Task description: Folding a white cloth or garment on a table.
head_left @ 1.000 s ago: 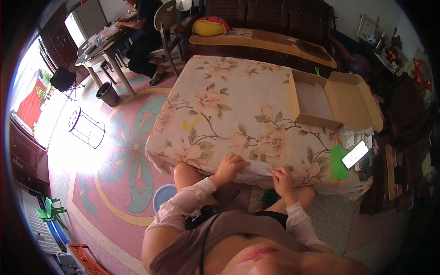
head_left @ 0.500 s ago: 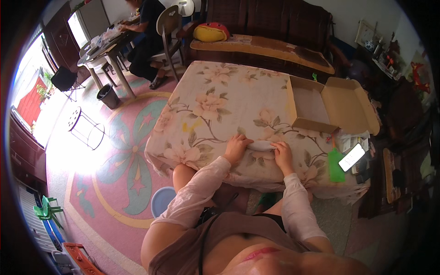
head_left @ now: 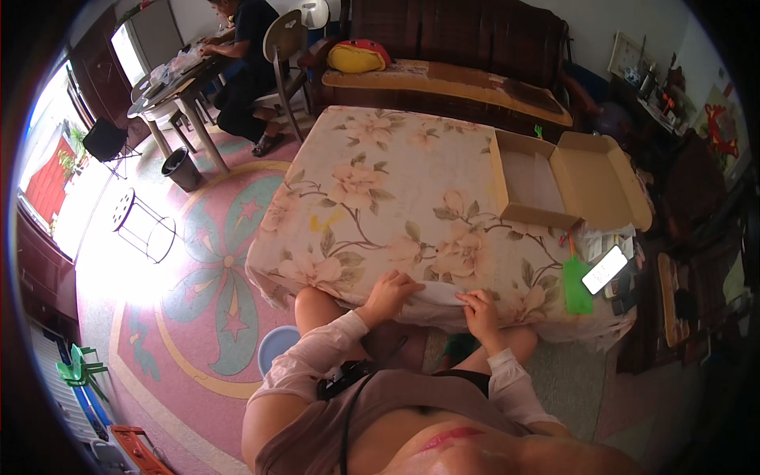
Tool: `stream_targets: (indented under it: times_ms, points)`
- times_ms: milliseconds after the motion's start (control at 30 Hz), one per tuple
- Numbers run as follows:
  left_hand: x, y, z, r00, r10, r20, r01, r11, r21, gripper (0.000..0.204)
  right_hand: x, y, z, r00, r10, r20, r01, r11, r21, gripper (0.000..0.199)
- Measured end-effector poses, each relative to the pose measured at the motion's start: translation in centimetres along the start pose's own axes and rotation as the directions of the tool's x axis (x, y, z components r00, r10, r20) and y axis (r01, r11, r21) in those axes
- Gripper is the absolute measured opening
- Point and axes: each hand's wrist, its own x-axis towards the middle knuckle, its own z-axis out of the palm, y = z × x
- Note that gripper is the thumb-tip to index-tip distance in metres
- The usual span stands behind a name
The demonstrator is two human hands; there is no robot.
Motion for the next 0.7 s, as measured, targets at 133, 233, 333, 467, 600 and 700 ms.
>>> stream_targets:
  times_ms: [133,233,333,467,600,700]
  points:
    - [-1.1,0.6,-0.4,0.997,0.076,-0.022,-0.074,0.995,0.065,0.040,-0.5,-0.2,-0.1,1.000,0.001,0.008,-0.001,1.000,0.030,0.032]
    - [0.2,0.6,-1.1,0.997,0.067,-0.028,-0.067,0.998,0.011,0.040,0.9,1.3,0.1,0.999,-0.045,0.026,0.046,0.998,-0.031,0.035]
    - [2.2,-0.2,-0.6,0.999,-0.049,0.007,0.049,0.999,-0.007,0.040,3.6,2.0,0.5,0.997,-0.073,-0.035,0.070,0.995,-0.067,0.035]
    - [5.3,-2.7,1.0,0.996,-0.066,-0.058,0.072,0.991,0.114,0.040,7.1,3.2,1.3,0.998,-0.032,-0.062,0.028,0.997,-0.073,0.036]
    - [6.2,-3.3,1.9,0.986,-0.077,-0.148,0.092,0.991,0.096,0.039,8.1,4.0,1.8,0.995,-0.045,-0.093,0.036,0.995,-0.096,0.034]
    - [5.2,-3.7,2.8,0.973,0.014,-0.230,0.021,0.989,0.146,0.040,7.2,3.9,1.9,0.995,-0.047,-0.094,0.038,0.995,-0.094,0.035]
